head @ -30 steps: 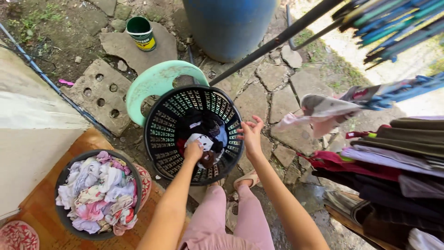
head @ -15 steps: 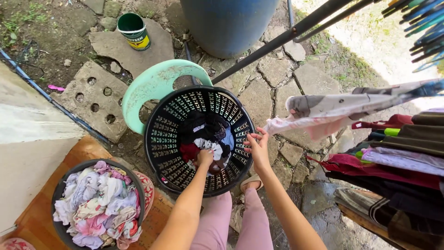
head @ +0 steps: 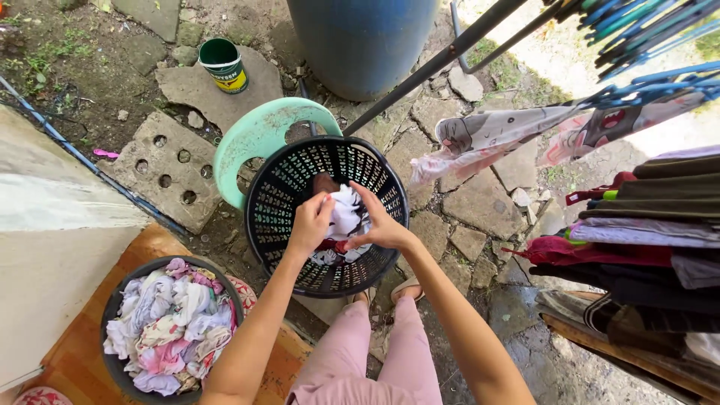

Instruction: Hanging laundry on hangers and placing them on a drying rack outdoors.

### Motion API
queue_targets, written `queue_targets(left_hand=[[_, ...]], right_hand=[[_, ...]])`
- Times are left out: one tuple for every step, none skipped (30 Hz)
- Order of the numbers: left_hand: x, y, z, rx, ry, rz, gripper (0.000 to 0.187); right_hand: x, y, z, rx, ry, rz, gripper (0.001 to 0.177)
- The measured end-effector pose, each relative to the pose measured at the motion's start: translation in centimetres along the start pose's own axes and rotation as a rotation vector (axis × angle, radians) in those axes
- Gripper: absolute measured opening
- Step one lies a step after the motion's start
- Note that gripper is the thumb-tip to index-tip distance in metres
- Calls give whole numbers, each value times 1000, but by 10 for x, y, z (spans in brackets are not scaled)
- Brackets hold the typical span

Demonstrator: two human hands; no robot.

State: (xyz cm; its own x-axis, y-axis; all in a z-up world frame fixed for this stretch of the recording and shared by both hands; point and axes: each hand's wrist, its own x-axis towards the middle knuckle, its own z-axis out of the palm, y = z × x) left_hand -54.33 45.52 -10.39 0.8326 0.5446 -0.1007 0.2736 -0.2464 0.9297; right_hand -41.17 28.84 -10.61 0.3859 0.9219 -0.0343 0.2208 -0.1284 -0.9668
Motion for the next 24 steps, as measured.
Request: queue_targets(left_hand=[[1, 20, -3, -1, -1, 6, 27], [-1, 40, -7, -144, -58, 17, 26], [-3, 59, -10, -286, -116, 28, 26], [-4, 74, -11, -287, -118, 33, 26], [-6, 88, -12, -441, -160, 5, 26], [-8, 101, -13, -596, -204, -22, 26], [-12, 99, -16, -597, -206, -16, 26], [-14, 97, -19, -699, -169, 15, 28], [-16, 95, -23, -801, -132, 45, 31], [-17, 94, -23, -803, -140, 51, 31], [-18, 93, -24, -913, -24, 0, 34], [-21, 92, -24, -1015, 89, -58, 38], [-25, 80, -19, -1014, 77, -59, 38], [-27, 68, -12, -1039, 128, -177, 44], [-29, 56, -4, -1059, 180, -295, 50], [-36, 83, -2, -1059, 159, -292, 50], [-43, 110, 1, -1086, 42, -405, 55], [-51, 136, 2, -1105, -76, -522, 61], [-49, 126, 14, -1101, -98, -523, 61], [-52, 116, 25, -1252, -249, -544, 64], [-54, 105, 37, -1401, -404, -566, 67], [-47, 92, 48, -1392, -426, -570, 67], [-39, 78, 59, -1472, -442, -548, 63], [-34, 65, 71, -1553, -457, -532, 60]], right_hand=[[2, -9, -2, -4, 3, -3, 137], [4, -19, -2, 3, 29, -51, 137], [5, -28, -2, 9, 54, -99, 137], [6, -24, -4, 5, 58, -101, 137], [7, -20, -6, -46, 110, -88, 124], [7, -16, -7, -99, 163, -75, 111], [5, -15, -10, -104, 166, -78, 111], [4, -14, -13, -65, 212, -62, 85], [4, -12, -17, -26, 257, -47, 60], [1, -38, -16, -31, 265, -49, 60], [-2, -64, -16, 205, 318, 30, 49], [-6, -90, -13, 448, 372, 112, 38], [-9, -93, -4, 449, 384, 112, 38], [-11, -96, 3, 479, 547, 165, 28], [-13, -98, 10, 508, 711, 218, 18], [-20, -112, 10, 505, 730, 213, 18], [-27, -125, 11, 141, 819, -11, 24], [-33, -138, 12, -232, 880, -226, 29], [-39, -145, 10, -241, 899, -221, 29], [-47, -152, 11, -353, 829, -354, 31], [-55, -159, 11, -466, 751, -482, 34], [-62, -156, 17, -475, 770, -476, 34], [-69, -153, 23, -326, 783, -396, 33], [-77, -151, 30, -177, 793, -312, 33]])
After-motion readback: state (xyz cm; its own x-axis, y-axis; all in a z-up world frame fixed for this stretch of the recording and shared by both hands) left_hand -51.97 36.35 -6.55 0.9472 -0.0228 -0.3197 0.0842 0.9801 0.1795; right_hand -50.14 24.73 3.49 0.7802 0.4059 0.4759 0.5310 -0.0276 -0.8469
